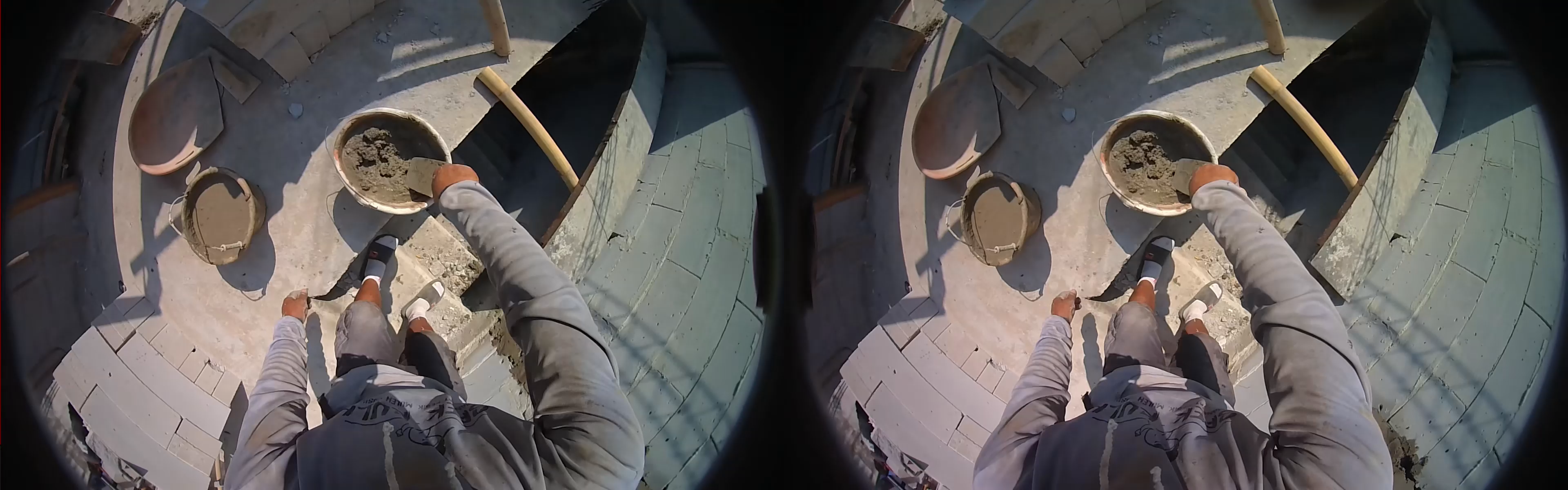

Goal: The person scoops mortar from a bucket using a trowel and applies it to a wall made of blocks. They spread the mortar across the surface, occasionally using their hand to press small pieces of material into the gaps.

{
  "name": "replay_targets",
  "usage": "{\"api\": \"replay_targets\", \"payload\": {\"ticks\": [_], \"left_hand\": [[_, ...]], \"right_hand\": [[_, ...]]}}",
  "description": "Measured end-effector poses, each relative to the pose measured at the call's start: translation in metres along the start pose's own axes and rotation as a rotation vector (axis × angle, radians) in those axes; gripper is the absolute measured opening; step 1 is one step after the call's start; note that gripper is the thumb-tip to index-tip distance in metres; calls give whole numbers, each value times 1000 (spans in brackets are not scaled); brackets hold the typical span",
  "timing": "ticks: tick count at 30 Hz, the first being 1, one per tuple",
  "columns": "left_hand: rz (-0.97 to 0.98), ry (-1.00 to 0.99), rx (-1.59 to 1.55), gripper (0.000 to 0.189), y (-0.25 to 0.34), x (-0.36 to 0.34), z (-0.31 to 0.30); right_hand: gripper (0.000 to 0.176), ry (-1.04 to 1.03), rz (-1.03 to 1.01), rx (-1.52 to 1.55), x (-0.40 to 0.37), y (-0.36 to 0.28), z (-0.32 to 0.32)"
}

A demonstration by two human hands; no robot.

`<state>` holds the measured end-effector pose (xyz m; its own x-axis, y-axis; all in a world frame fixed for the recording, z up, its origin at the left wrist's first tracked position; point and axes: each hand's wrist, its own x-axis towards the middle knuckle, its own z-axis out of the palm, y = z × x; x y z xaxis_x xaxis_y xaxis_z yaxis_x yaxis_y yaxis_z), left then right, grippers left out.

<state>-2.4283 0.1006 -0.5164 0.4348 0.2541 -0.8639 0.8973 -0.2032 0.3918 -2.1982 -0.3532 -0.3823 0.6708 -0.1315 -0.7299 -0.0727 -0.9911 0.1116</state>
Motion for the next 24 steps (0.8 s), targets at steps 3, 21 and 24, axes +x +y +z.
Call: {"api": "replay_targets", "payload": {"ticks": [3,21,24], "left_hand": [[-155,35,-100,24,-22,-17,4],[-66,-211,-79,33,57,0,52],[-5,-197,-12,34,71,-6,35]], "right_hand": [[30,-142,-58,68,27,-16,19],[40,170,101,726,-4,-8,110],[46,213,12,762,-38,3,105]]}}
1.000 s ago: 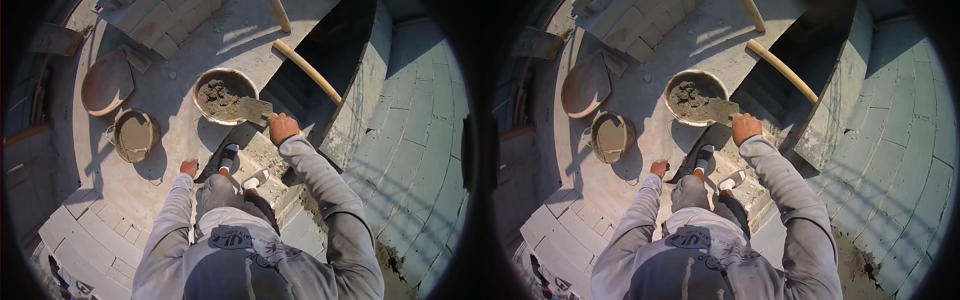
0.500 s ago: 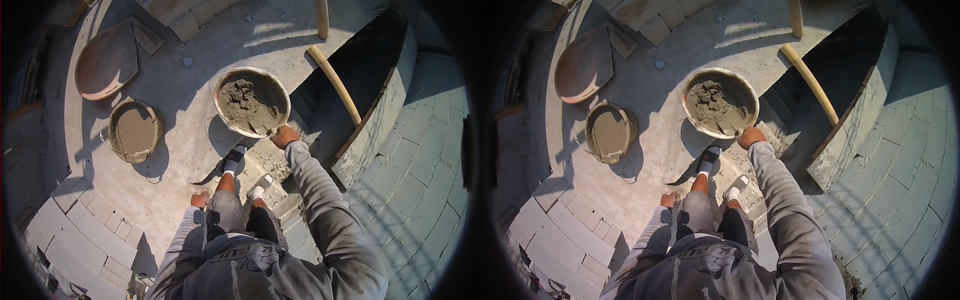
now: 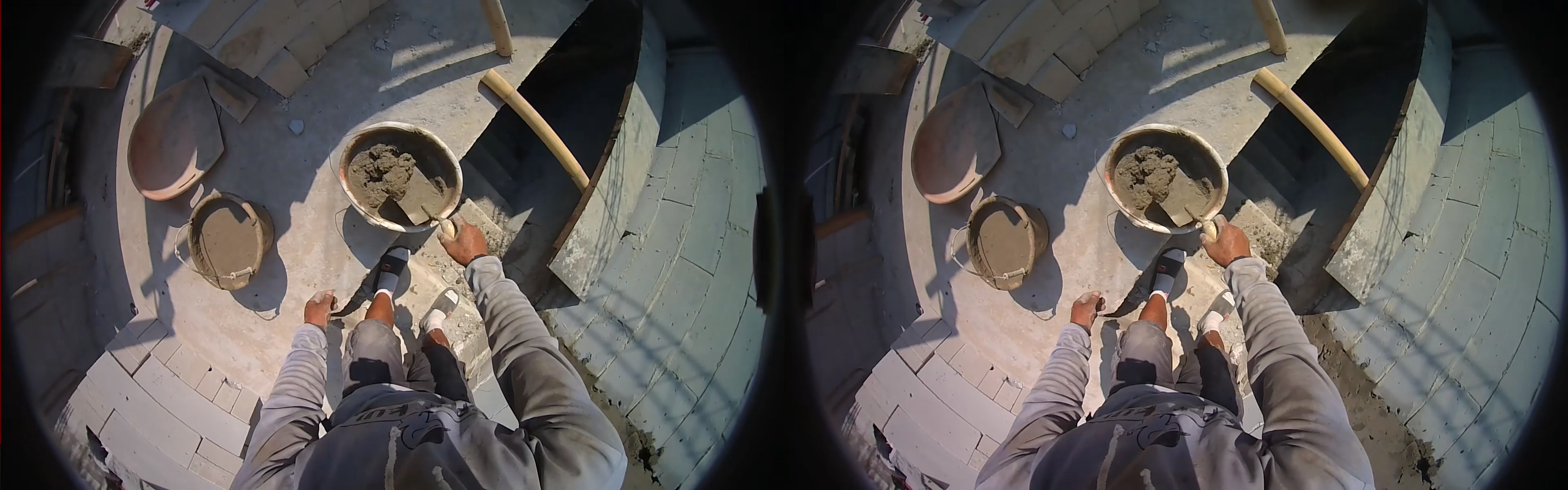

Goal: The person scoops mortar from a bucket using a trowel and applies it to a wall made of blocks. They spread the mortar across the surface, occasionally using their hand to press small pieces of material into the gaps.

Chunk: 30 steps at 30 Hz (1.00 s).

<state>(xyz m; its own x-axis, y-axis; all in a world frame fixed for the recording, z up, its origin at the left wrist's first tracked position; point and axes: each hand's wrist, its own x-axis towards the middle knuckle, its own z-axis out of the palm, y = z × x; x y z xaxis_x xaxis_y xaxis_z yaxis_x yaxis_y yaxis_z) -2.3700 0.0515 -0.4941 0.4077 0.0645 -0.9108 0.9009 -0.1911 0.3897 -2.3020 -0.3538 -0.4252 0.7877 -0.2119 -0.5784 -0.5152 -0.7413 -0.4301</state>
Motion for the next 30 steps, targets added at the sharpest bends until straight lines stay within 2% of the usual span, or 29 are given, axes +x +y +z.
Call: {"api": "replay_targets", "payload": {"ticks": [3,4,5,7,9,15,16,17,19,21,26,30], "left_hand": [[6,7,75,32,-3,2,-12],[-6,4,118,31,-11,9,-18],[6,-26,140,31,-5,7,-20],[-29,53,182,31,9,5,-11],[64,-34,263,33,28,9,2],[212,-160,415,26,123,30,95],[241,-277,414,21,142,29,112],[268,-288,341,22,160,16,137],[358,-424,500,24,182,31,170],[411,-475,484,25,195,18,209],[368,-667,603,27,172,-10,274],[416,-742,898,35,131,-36,299]], "right_hand": [[49,70,42,-48,-48,-12,-29],[51,104,-20,-45,-60,2,-28],[51,130,8,-43,-79,4,-36],[51,205,20,-93,-125,6,-52],[44,334,37,-100,-182,11,-70],[36,530,162,-67,-329,32,-107],[34,646,121,-58,-347,35,-107],[34,685,177,-59,-365,36,-106],[38,797,178,-40,-395,36,-104],[35,874,298,-17,-421,28,-99],[36,1024,539,142,-449,39,-79],[38,956,649,167,-479,44,-104]]}}
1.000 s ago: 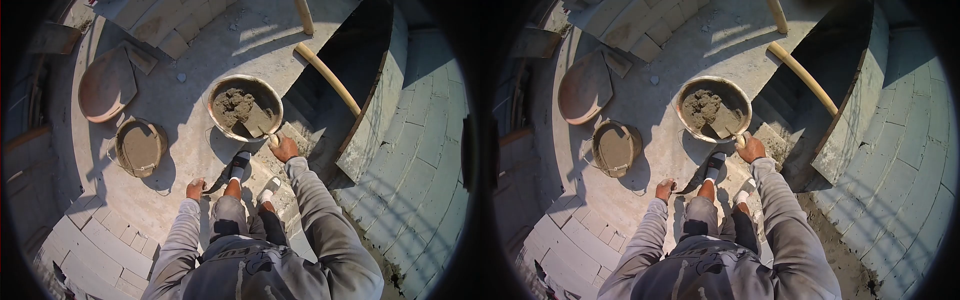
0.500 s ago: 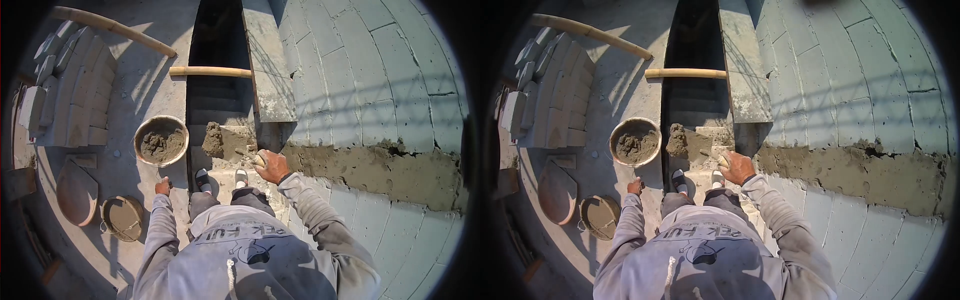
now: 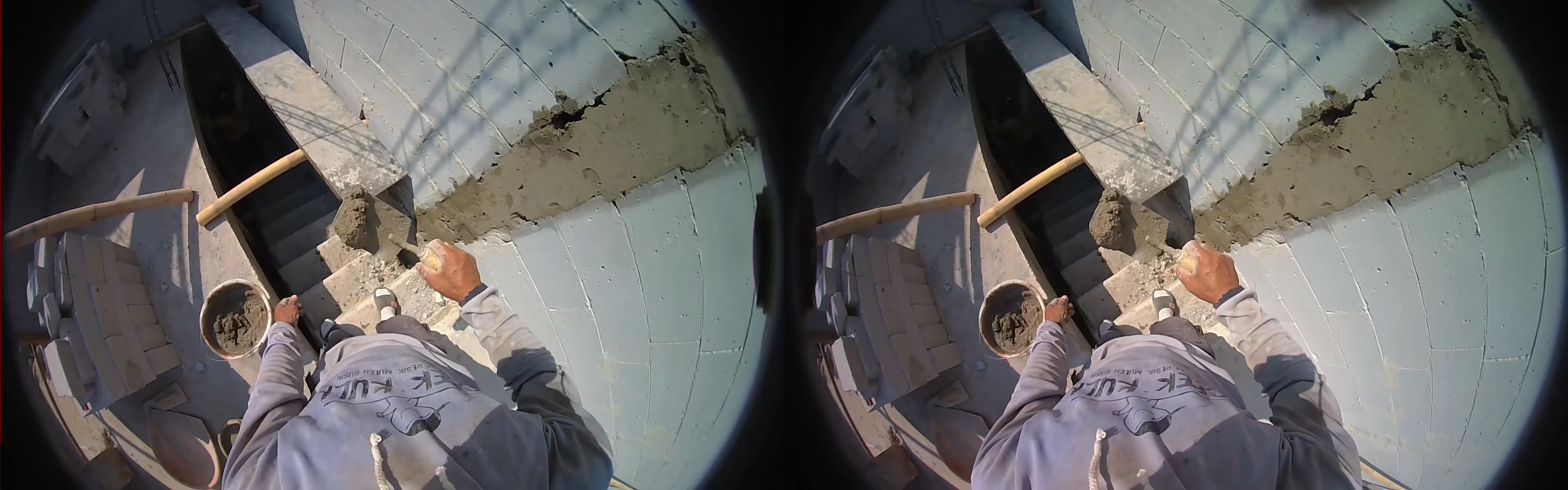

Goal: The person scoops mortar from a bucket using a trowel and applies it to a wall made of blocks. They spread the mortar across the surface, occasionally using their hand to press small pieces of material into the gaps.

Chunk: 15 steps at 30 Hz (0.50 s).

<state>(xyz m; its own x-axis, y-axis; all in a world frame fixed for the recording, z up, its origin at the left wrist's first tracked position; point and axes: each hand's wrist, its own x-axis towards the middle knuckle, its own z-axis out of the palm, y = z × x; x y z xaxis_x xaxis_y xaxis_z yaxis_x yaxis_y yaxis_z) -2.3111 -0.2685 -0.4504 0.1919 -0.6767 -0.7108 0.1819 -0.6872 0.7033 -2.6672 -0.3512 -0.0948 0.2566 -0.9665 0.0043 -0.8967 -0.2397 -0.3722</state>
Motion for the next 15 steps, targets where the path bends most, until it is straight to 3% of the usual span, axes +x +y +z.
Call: {"api": "replay_targets", "payload": {"ticks": [3,7,9,11,13,15], "left_hand": [[-62,-68,74,39,-22,8,31],[-80,-115,109,36,-38,11,35],[-191,-51,137,34,-43,11,25],[-206,-33,130,34,-52,17,2],[-221,-14,125,33,-49,16,-4],[-279,128,-3,29,-40,8,-13]], "right_hand": [[39,93,-37,-131,-7,17,-18],[43,-73,10,-216,-19,10,-53],[44,-401,-28,-103,-26,10,-70],[38,-402,-62,5,-33,15,-92],[44,-614,5,195,-36,26,-124],[47,-555,-60,302,-37,62,-155]]}}
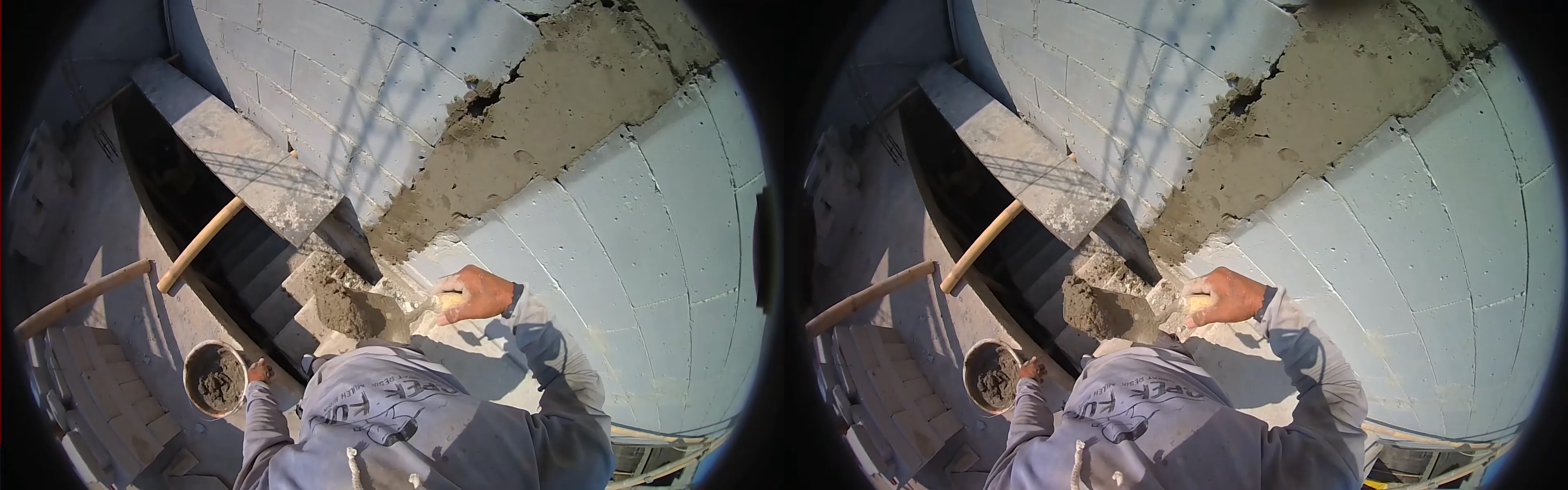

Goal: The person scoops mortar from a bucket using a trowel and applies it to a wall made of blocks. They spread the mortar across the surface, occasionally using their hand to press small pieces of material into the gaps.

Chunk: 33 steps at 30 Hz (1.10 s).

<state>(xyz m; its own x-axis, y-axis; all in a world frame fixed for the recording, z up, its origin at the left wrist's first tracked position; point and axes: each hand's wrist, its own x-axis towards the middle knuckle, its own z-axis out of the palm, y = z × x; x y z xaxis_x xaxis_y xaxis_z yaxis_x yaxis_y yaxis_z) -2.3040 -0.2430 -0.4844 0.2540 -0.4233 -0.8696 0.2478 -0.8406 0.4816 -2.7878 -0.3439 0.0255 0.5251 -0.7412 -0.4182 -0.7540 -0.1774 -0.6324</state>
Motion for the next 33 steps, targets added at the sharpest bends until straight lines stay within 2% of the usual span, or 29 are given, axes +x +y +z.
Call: {"api": "replay_targets", "payload": {"ticks": [2,3,4,6,8,10,11,12,14,18,21,22,24,26,30,31,33], "left_hand": [[1,14,19,28,6,-1,1],[2,24,36,27,12,-1,4],[7,20,37,27,21,0,13],[18,9,104,26,27,-2,33],[67,-1,-14,29,31,4,67],[98,-60,35,30,45,-8,103],[107,-84,77,30,57,-21,122],[109,-88,63,30,52,-8,136],[271,-199,142,39,29,29,170],[140,-244,220,40,55,-18,198],[117,-276,251,41,39,-7,192],[123,-254,264,41,25,12,182],[131,-236,273,40,9,36,166],[121,-189,295,39,-2,53,141],[59,-133,333,40,9,40,116],[28,-104,211,41,10,36,116],[35,-99,185,41,10,35,115]], "right_hand": [[37,80,229,310,-22,15,-53],[34,155,230,536,-28,34,-84],[31,279,364,666,-32,48,-123],[30,537,569,555,-36,67,-185],[30,535,553,508,-44,56,-204],[30,533,545,485,-48,61,-196],[30,580,561,358,-45,69,-189],[31,622,569,217,-39,70,-188],[32,634,565,101,-31,64,-183],[31,686,525,139,-25,89,-173],[29,689,470,516,-30,95,-171],[29,688,475,518,-31,91,-169],[30,709,494,723,-31,79,-167],[30,700,456,792,-34,87,-166],[29,739,414,896,-31,94,-151],[30,761,393,905,-29,94,-143],[29,797,340,951,-22,104,-126]]}}
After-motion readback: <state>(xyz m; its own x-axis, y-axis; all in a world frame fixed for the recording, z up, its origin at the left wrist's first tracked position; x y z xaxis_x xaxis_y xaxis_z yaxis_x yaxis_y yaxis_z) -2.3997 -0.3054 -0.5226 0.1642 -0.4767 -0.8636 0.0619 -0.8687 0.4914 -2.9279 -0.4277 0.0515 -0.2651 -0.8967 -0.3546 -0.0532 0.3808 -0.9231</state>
